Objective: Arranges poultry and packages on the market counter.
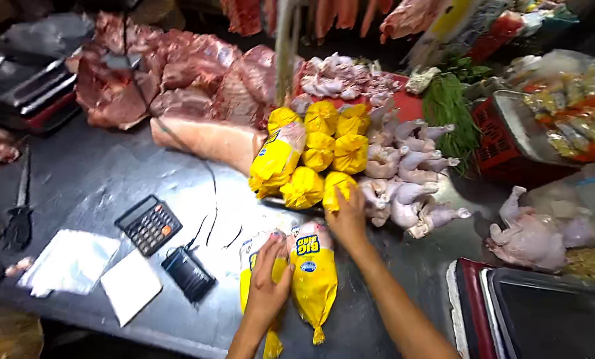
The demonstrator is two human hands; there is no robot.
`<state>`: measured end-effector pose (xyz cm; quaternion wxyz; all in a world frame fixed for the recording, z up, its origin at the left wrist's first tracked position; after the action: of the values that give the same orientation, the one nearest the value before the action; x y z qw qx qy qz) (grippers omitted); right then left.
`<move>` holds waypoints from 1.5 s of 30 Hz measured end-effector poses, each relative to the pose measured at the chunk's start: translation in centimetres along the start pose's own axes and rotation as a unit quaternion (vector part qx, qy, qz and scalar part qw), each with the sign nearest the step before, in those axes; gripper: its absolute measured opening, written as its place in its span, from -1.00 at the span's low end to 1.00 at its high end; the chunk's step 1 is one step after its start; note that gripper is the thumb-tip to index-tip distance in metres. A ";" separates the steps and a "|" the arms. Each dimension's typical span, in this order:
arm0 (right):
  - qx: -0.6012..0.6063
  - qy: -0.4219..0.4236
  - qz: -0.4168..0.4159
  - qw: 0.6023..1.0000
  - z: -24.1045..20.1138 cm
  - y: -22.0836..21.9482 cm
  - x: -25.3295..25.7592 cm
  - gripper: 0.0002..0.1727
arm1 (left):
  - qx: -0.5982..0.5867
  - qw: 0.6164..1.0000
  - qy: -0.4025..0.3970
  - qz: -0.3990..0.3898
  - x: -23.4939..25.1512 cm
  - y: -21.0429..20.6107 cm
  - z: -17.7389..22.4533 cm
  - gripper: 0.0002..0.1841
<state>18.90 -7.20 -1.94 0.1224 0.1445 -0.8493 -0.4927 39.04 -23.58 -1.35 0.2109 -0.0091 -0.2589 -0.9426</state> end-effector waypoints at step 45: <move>0.668 -0.259 -0.089 0.692 1.3 -10.2 -14.7 -0.18 | 0.015 0.972 0.225 -0.071 27.3 1.8 -3.1 -0.70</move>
<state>33.32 -5.62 -12.44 -0.2754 0.1294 -0.9358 0.1782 15.15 -37.22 0.23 0.1967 0.2246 -0.2192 -0.9289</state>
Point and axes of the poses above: each hand's wrist, its own x-axis towards the middle knuckle, its own y-axis out of the back of the hand, z = x × y, the point moved 9 cm from there along x, towards the middle knuckle, and after that the axes turned 3 degrees about y, right-handed, at the moved point
